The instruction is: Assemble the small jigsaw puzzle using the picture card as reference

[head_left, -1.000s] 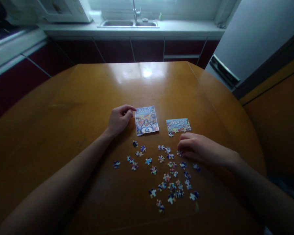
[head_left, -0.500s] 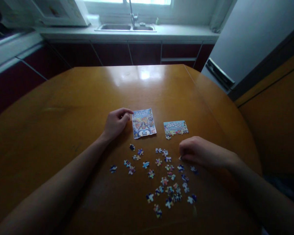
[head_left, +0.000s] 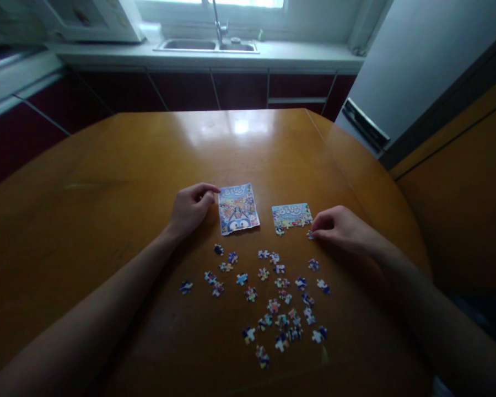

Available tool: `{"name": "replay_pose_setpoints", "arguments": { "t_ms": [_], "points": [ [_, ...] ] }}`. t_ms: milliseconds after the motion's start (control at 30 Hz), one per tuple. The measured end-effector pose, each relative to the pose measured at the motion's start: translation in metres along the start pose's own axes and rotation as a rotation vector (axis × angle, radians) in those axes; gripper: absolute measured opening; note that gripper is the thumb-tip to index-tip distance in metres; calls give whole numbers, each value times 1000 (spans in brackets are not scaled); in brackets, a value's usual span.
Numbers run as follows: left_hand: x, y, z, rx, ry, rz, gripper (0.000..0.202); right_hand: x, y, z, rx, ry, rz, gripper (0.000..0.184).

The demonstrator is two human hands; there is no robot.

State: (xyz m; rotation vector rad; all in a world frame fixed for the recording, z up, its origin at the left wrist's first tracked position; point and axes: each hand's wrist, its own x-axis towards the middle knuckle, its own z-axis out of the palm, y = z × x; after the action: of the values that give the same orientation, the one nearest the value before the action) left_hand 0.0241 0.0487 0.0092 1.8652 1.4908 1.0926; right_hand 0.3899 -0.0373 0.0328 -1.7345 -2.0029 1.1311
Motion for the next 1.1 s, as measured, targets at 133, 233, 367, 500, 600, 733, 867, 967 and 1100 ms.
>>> {"name": "replay_pose_setpoints", "arguments": {
  "t_ms": [133, 233, 367, 500, 600, 733, 867, 967, 1100],
  "points": [
    [0, 0, 0, -5, -2, -8, 18, -1, -1, 1, -13, 41, 5, 10],
    [0, -1, 0, 1, 1, -3, 19, 1, 1, 2, -1, 27, 3, 10],
    [0, -3, 1, 4, -1, 0, 18, 3, 5, 3, 31, 8, -33, 13],
    [0, -3, 1, 6, -3, 1, 18, 2, 5, 1, 17, 63, -68, 17],
    [0, -1, 1, 8, -4, -5, 18, -2, 2, -2, -33, 105, -40, 15],
    [0, 1, 0, 6, -2, -2, 18, -7, -3, 0, -93, 41, -4, 13],
    [0, -1, 0, -2, -1, 2, 18, -10, -8, 8, -145, 34, 5, 14],
    [0, -3, 0, 0, -5, -1, 18, -11, -11, 12, -183, 53, 24, 14],
    [-1, -3, 1, -11, -7, -3, 22, -11, -15, 13, -251, 56, 49, 15]
  ]
}}
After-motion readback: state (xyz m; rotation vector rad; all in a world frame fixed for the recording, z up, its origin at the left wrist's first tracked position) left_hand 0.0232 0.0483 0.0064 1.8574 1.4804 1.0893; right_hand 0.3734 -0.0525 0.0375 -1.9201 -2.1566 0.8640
